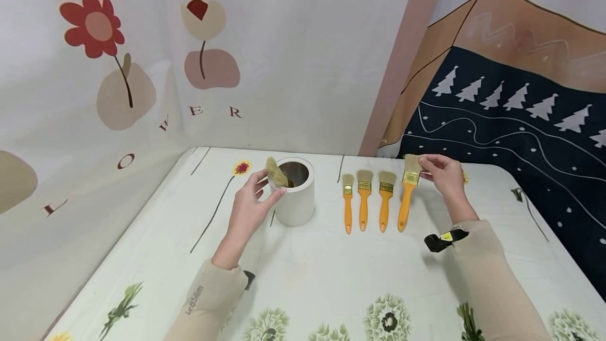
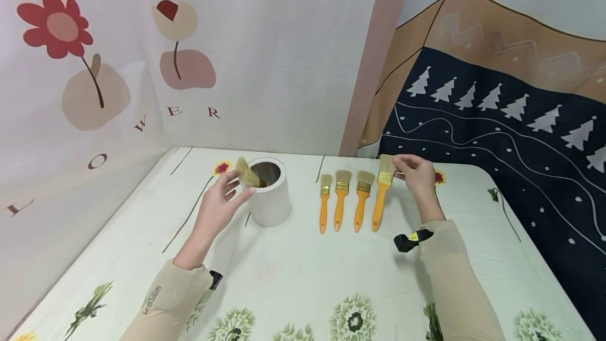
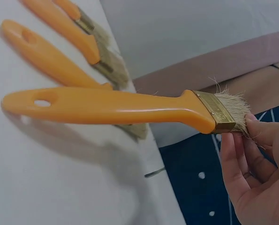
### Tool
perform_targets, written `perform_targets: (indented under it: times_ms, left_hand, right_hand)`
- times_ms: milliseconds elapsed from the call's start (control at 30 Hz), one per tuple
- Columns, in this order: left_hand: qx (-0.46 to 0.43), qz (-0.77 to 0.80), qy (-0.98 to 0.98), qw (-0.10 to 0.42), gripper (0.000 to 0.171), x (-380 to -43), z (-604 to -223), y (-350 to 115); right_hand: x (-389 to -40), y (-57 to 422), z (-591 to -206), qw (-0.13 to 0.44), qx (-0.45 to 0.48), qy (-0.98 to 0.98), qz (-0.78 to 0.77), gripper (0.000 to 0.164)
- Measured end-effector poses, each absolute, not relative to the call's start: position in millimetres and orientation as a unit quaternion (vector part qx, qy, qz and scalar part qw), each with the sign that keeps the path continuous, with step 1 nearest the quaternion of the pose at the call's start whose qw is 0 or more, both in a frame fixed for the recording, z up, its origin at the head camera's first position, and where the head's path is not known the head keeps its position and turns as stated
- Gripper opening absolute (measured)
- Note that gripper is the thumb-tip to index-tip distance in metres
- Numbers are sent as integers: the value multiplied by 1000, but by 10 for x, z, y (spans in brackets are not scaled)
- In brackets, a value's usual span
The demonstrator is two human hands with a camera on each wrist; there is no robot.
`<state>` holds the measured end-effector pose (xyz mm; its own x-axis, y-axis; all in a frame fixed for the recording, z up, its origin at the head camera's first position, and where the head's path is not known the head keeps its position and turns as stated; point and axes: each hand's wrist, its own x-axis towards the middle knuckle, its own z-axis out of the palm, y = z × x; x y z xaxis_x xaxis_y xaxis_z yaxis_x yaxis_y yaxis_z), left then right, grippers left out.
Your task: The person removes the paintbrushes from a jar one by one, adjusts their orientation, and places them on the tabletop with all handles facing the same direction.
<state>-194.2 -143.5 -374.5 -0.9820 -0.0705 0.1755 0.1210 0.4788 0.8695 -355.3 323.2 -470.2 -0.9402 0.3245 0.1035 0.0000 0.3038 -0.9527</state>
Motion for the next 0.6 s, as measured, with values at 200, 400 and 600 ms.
perform_targets:
  times_ms: [200,400,600]
  left_hand:
    - [-16,-510,-855,94,66,-1945,-3749,-1434]
    - [-15,-511,-854,95,66,-1944,-3748,-1439]
    - [-16,-511,-854,96,66,-1949,-3747,-1443]
  right_hand:
    - [-3473,3161,-4696,131,-121,-811,557,41]
    - [-3130,2908,-4303,76,-132,-809,567,42]
    - [-3001,2812,-4179,36,-150,-821,549,42]
